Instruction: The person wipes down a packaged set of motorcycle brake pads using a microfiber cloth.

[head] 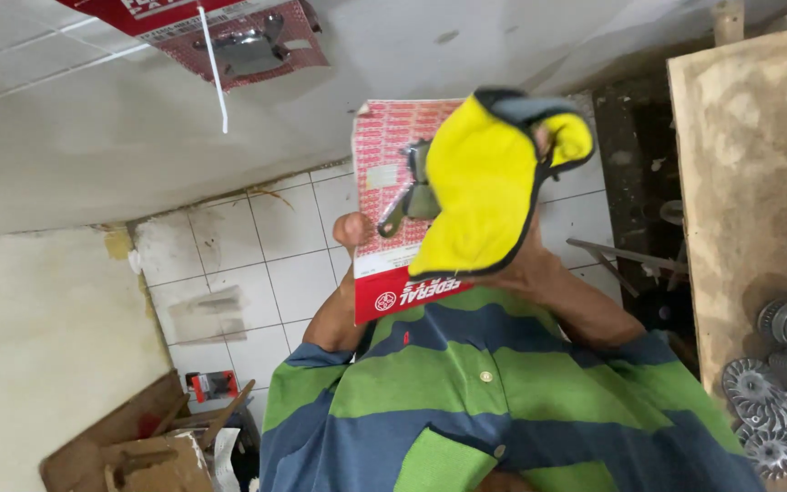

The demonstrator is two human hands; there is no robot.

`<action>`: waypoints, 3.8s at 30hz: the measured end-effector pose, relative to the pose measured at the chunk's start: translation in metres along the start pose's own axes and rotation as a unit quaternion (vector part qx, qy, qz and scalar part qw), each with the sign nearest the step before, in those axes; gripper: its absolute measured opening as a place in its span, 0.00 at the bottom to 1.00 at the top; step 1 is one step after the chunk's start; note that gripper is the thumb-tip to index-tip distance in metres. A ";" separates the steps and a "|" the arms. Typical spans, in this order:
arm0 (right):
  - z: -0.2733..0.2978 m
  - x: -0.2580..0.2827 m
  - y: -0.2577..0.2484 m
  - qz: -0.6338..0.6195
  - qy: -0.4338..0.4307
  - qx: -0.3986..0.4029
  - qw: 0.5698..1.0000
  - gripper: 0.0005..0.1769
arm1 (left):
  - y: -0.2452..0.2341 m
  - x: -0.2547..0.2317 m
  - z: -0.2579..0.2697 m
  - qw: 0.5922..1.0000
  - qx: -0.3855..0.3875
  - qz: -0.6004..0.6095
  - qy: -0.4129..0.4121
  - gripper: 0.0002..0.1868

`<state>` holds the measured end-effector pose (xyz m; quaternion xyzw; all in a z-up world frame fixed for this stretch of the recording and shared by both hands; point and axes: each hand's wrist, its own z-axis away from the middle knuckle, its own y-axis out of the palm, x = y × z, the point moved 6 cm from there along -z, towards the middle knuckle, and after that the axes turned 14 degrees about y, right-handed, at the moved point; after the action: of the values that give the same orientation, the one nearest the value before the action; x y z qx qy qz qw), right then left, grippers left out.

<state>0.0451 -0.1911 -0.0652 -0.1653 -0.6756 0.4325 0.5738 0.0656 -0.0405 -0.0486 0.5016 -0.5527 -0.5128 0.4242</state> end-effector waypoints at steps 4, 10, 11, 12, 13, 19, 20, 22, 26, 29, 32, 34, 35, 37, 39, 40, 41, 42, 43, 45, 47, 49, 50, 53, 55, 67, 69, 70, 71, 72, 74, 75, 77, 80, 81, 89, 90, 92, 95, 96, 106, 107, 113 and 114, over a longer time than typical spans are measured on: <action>-0.009 0.057 -0.052 0.017 -0.071 -0.159 0.985 0.40 | -0.011 -0.010 -0.003 1.000 0.015 -0.010 -0.011 0.45; -0.006 0.016 -0.030 -0.031 0.044 -0.069 0.996 0.43 | -0.087 -0.024 0.015 0.993 -0.049 -0.107 0.024 0.48; -0.002 0.016 -0.020 0.007 0.012 -0.108 0.994 0.40 | -0.070 -0.021 0.013 0.995 -0.046 -0.089 0.009 0.48; 0.003 0.017 -0.008 0.044 -0.021 -0.145 0.988 0.38 | -0.053 -0.020 0.011 0.997 -0.043 -0.071 -0.007 0.48; -0.002 0.026 -0.024 0.043 -0.022 -0.148 0.988 0.38 | -0.042 -0.020 0.009 0.997 -0.041 -0.072 -0.007 0.48; -0.005 0.034 -0.046 0.014 -0.003 -0.127 0.992 0.45 | -0.007 0.000 0.004 0.998 -0.026 -0.039 -0.044 0.47; -0.001 0.038 -0.044 0.019 -0.033 -0.140 0.989 0.44 | -0.002 0.001 0.001 0.998 -0.019 -0.038 -0.046 0.47; -0.005 0.053 -0.056 0.022 -0.066 -0.152 0.986 0.44 | -0.001 -0.004 0.000 0.998 -0.013 -0.039 -0.047 0.47; -0.011 0.048 -0.056 0.031 0.013 -0.123 0.992 0.42 | -0.052 -0.006 0.012 0.996 -0.032 -0.018 -0.079 0.49; -0.013 0.050 -0.055 0.018 -0.019 -0.105 0.994 0.37 | -0.044 -0.008 0.001 0.996 -0.051 -0.046 -0.056 0.49; -0.003 0.028 -0.040 0.039 -0.036 -0.090 0.995 0.33 | -0.029 -0.012 -0.004 0.997 -0.043 -0.061 -0.012 0.46; 0.000 0.017 -0.033 0.027 -0.001 -0.076 0.997 0.32 | -0.030 -0.011 -0.004 0.996 -0.047 -0.071 -0.005 0.45; -0.001 0.028 -0.034 0.111 -0.022 -0.096 0.989 0.32 | -0.031 -0.012 -0.007 0.995 -0.047 -0.084 -0.004 0.44; -0.006 0.044 -0.044 0.194 -0.040 -0.114 0.974 0.33 | -0.033 -0.012 -0.013 0.994 -0.049 -0.097 -0.005 0.42; -0.014 0.057 -0.061 0.082 -0.065 -0.078 0.991 0.44 | -0.036 -0.014 -0.020 0.991 -0.049 -0.122 -0.004 0.40; -0.010 0.053 -0.060 0.082 -0.065 -0.077 0.992 0.44 | -0.036 -0.015 -0.023 0.991 -0.050 -0.121 -0.003 0.40; -0.008 0.049 -0.057 0.120 -0.060 -0.082 0.988 0.42 | -0.036 -0.018 -0.027 0.990 -0.048 -0.131 0.000 0.39; -0.006 0.045 -0.055 0.158 -0.055 -0.087 0.982 0.40 | -0.036 -0.021 -0.032 0.989 -0.046 -0.141 0.003 0.39; -0.007 0.048 -0.059 0.160 -0.057 -0.085 0.982 0.40 | -0.035 -0.021 -0.031 0.989 -0.046 -0.139 0.006 0.39; -0.006 0.053 -0.069 0.048 -0.053 -0.069 0.995 0.44 | -0.031 -0.019 -0.029 0.991 -0.044 -0.122 0.004 0.37; -0.010 0.055 -0.061 0.087 -0.048 -0.082 0.992 0.43 | -0.030 -0.016 -0.027 0.992 -0.045 -0.114 0.000 0.37; -0.008 0.050 -0.055 0.127 -0.048 -0.098 0.986 0.42 | -0.027 -0.015 -0.028 0.993 -0.041 -0.107 -0.003 0.36; -0.005 0.042 -0.052 0.057 -0.032 -0.079 0.995 0.43 | -0.025 -0.015 -0.029 0.994 -0.037 -0.101 -0.003 0.36; -0.003 0.041 -0.054 0.014 -0.034 -0.072 0.997 0.45 | -0.028 -0.014 -0.033 0.996 -0.030 -0.089 -0.002 0.35; 0.000 0.047 -0.055 0.039 -0.048 -0.081 0.995 0.46 | -0.036 -0.008 -0.033 0.996 -0.033 -0.082 -0.003 0.34; -0.007 0.083 -0.035 0.007 -0.101 -0.020 0.995 0.40 | -0.062 0.010 -0.039 0.978 -0.137 -0.131 -0.087 0.37; -0.004 0.082 -0.041 0.018 -0.103 -0.009 0.994 0.36 | -0.044 -0.012 -0.041 0.989 -0.096 -0.112 -0.007 0.37; -0.007 0.083 -0.044 0.019 -0.103 -0.007 0.994 0.36 | -0.041 -0.014 -0.039 0.989 -0.097 -0.111 -0.005 0.37; -0.010 0.080 -0.043 0.052 -0.058 0.015 0.997 0.38 | -0.037 -0.019 -0.035 0.991 -0.086 -0.104 0.022 0.37; -0.012 0.076 -0.044 0.084 -0.013 0.037 0.996 0.39 | -0.033 -0.022 -0.031 0.991 -0.075 -0.097 0.049 0.37; 0.010 0.052 -0.002 -0.083 -0.001 0.103 0.991 0.43 | -0.032 -0.021 -0.026 0.990 -0.081 -0.101 0.048 0.38; 0.022 0.041 0.021 -0.246 0.009 0.165 0.955 0.46 | -0.031 -0.020 -0.024 0.989 -0.087 -0.105 0.048 0.38; 0.004 0.058 -0.004 -0.023 -0.048 0.038 0.998 0.46 | -0.030 -0.017 -0.020 0.989 -0.092 -0.110 0.044 0.39; -0.008 0.072 -0.035 0.143 -0.077 -0.120 0.979 0.49 | -0.030 -0.014 -0.012 0.987 -0.104 -0.117 0.045 0.40; -0.012 0.072 -0.046 0.082 -0.056 -0.151 0.984 0.51 | -0.031 -0.015 -0.010 0.985 -0.110 -0.121 0.050 0.41; 0.000 0.053 -0.053 -0.066 -0.018 -0.181 0.981 0.53 | -0.065 -0.017 0.002 0.991 -0.072 -0.110 0.041 0.46; -0.004 0.048 -0.055 0.028 0.014 -0.123 0.992 0.51 | -0.069 -0.022 0.004 0.985 -0.095 -0.128 0.066 0.47; -0.012 0.054 -0.066 0.047 0.008 -0.146 0.988 0.51 | -0.069 -0.024 0.000 0.988 -0.083 -0.119 0.050 0.46; -0.008 0.056 -0.059 0.176 -0.023 -0.154 0.972 0.47 | -0.054 -0.023 -0.005 0.992 -0.067 -0.107 0.026 0.45; -0.005 0.056 -0.048 0.285 -0.045 -0.139 0.947 0.44 | -0.048 -0.022 -0.006 0.993 -0.061 -0.103 0.015 0.44; -0.015 0.064 -0.093 0.067 -0.065 -0.173 0.980 0.42 | -0.022 -0.006 -0.005 0.995 -0.010 -0.017 -0.103 0.47; -0.017 0.067 -0.091 0.087 -0.054 -0.171 0.980 0.41 | -0.026 -0.006 -0.005 0.994 -0.010 -0.016 -0.105 0.46; -0.017 0.040 -0.087 -0.123 0.001 -0.079 0.989 0.39 | -0.019 -0.007 -0.006 0.992 -0.021 -0.007 -0.125 0.44; -0.015 0.043 -0.097 0.022 -0.047 -0.124 0.991 0.38 | -0.013 -0.005 -0.005 0.991 -0.029 0.004 -0.133 0.44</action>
<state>0.0726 -0.2092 0.0367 -0.2295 -0.7464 0.3648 0.5071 0.0723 -0.0357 -0.0605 0.4140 -0.5915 -0.5888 0.3634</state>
